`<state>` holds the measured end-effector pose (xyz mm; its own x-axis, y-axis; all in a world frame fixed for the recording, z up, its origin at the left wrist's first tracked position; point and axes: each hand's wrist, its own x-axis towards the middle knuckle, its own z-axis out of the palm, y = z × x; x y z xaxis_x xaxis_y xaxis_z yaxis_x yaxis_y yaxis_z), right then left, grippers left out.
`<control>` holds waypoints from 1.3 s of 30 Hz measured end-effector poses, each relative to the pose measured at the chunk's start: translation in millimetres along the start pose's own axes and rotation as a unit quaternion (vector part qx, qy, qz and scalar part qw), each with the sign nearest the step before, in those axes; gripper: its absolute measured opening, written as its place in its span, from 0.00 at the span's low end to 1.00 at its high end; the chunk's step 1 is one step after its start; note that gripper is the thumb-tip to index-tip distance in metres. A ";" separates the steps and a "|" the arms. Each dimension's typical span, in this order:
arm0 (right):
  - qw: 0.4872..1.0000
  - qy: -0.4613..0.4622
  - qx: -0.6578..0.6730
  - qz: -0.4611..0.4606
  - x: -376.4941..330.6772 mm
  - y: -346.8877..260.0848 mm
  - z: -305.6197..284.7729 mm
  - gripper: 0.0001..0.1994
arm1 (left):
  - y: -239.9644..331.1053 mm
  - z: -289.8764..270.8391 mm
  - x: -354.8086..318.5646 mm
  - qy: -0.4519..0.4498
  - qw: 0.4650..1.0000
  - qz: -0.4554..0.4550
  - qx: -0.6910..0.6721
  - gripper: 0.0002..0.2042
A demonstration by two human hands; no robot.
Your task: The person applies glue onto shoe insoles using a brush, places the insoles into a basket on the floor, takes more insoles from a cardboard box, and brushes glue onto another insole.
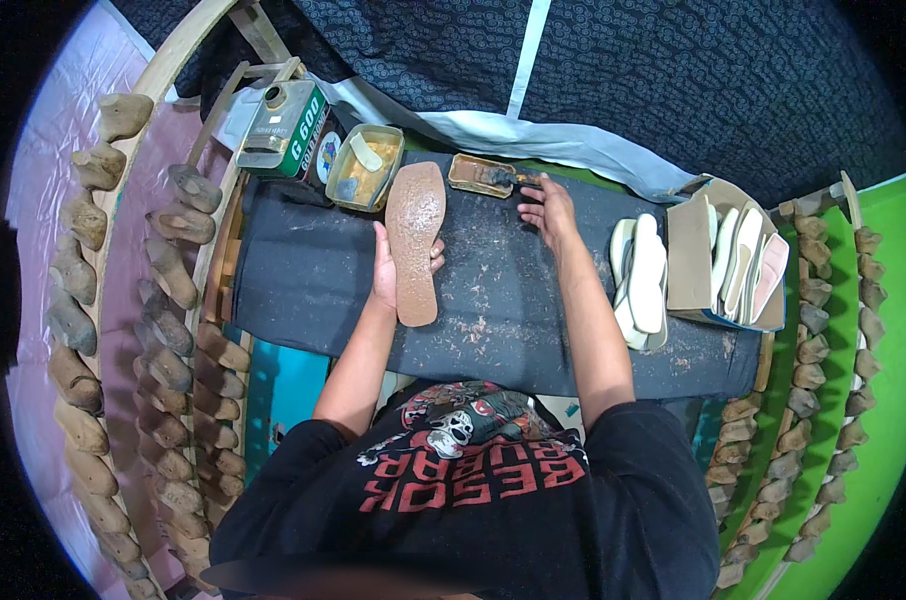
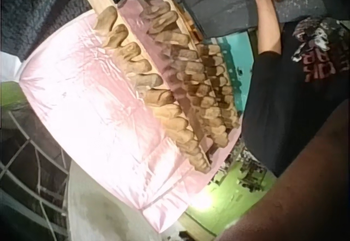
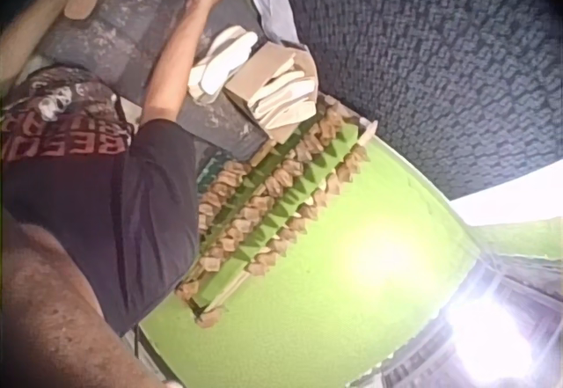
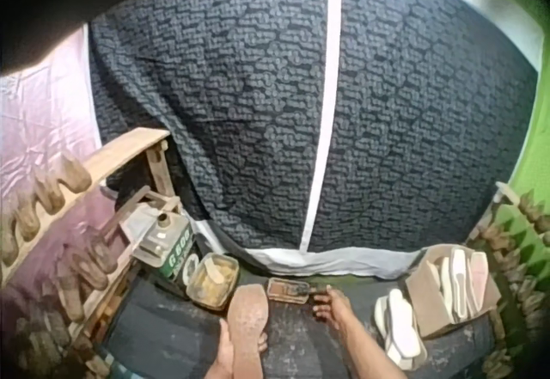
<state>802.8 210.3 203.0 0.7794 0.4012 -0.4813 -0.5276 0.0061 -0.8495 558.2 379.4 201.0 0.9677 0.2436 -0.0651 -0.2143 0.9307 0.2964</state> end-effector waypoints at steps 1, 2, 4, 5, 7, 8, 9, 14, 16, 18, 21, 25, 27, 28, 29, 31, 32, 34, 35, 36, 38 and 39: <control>0.999 0.026 -0.006 -0.018 -7.6 0.5 -4.6 0.24 | -0.7 0.2 4.3 -0.006 1.000 -0.008 -0.004 0.38; 0.998 0.054 -0.012 -0.037 -15.5 2.1 -9.1 0.24 | -1.7 0.5 8.1 -0.008 1.000 -0.011 -0.006 0.38; 0.989 0.125 -0.035 -0.067 -30.4 11.1 -17.3 0.21 | -6.0 1.8 17.4 -0.011 0.999 -0.025 0.020 0.39; 0.977 0.143 -0.069 -0.142 -37.3 15.8 -22.1 0.19 | -8.1 2.2 21.8 -0.015 0.999 -0.033 0.018 0.39; 0.957 0.155 -0.092 -0.227 -58.6 19.4 -23.4 0.14 | -13.8 4.8 28.1 -0.027 0.998 -0.061 0.008 0.40; 0.956 0.163 -0.092 -0.226 -66.6 14.4 -20.4 0.14 | -17.5 6.9 30.2 -0.028 0.997 -0.070 0.006 0.40; 0.973 0.114 -0.040 -0.195 -75.3 10.2 -20.9 0.15 | -20.4 17.3 31.6 -0.015 0.996 -0.087 0.022 0.40; 0.986 -0.060 0.072 -0.140 -99.7 -15.2 -11.3 0.29 | -50.2 18.5 38.9 -0.044 0.981 -0.182 0.046 0.41; 0.984 -0.092 0.064 -0.141 -99.5 -20.5 -11.6 0.36 | -64.3 23.3 37.3 -0.048 0.972 -0.213 0.084 0.42; 0.985 -0.076 0.057 -0.146 -104.9 -19.9 -5.1 0.40 | -76.6 22.4 32.8 -0.049 0.968 -0.236 0.075 0.41; 0.985 -0.118 0.069 -0.105 -116.1 -23.2 -6.4 0.45 | -85.1 18.4 24.8 -0.054 0.947 -0.302 0.100 0.39; 0.983 -0.149 0.097 -0.051 -126.3 -21.5 -9.2 0.48 | -90.6 9.4 19.3 -0.048 0.947 -0.294 0.117 0.39; 0.979 -0.162 0.108 -0.054 -122.7 -17.8 -14.7 0.48 | -85.0 2.9 20.3 -0.089 0.932 -0.334 0.110 0.39; 0.979 -0.168 0.106 -0.050 -117.3 -14.8 -19.3 0.48 | -82.3 1.5 21.6 -0.086 0.934 -0.329 0.109 0.39; 0.970 -0.177 0.155 -0.066 -110.8 -12.2 -25.8 0.46 | -79.6 0.4 22.7 -0.106 0.932 -0.331 0.102 0.39; 0.952 -0.176 0.236 -0.079 -104.4 -15.4 -36.2 0.41 | -72.6 4.7 21.3 -0.121 0.932 -0.327 0.096 0.39; 0.952 -0.183 0.235 -0.074 -100.8 -16.6 -41.3 0.41 | -69.2 7.1 18.6 -0.081 0.943 -0.312 0.085 0.39; 0.955 -0.104 0.260 -0.098 -93.3 -25.2 -54.7 0.41 | -67.7 16.9 17.1 -0.040 0.954 -0.286 0.082 0.38; 0.953 -0.121 0.252 -0.113 -89.2 -24.8 -66.5 0.39 | -69.2 20.6 16.6 -0.023 0.962 -0.252 0.099 0.38; 0.952 -0.131 0.254 -0.109 -88.4 -25.7 -65.5 0.39 | -67.5 21.6 15.2 -0.005 0.969 -0.217 0.115 0.37; 0.969 -0.100 0.188 -0.129 -88.0 -28.0 -65.6 0.38 | -67.7 8.7 10.9 0.003 0.976 -0.191 0.106 0.36; 0.970 -0.116 0.175 -0.118 -90.2 -26.1 -64.5 0.37 | -68.1 6.1 6.6 0.022 0.980 -0.175 0.090 0.35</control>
<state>768.0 114.8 254.6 0.8165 0.5466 -0.1861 -0.4585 0.4178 -0.7844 579.9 315.9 186.2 0.9705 -0.0661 -0.2320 0.1595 0.8974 0.4115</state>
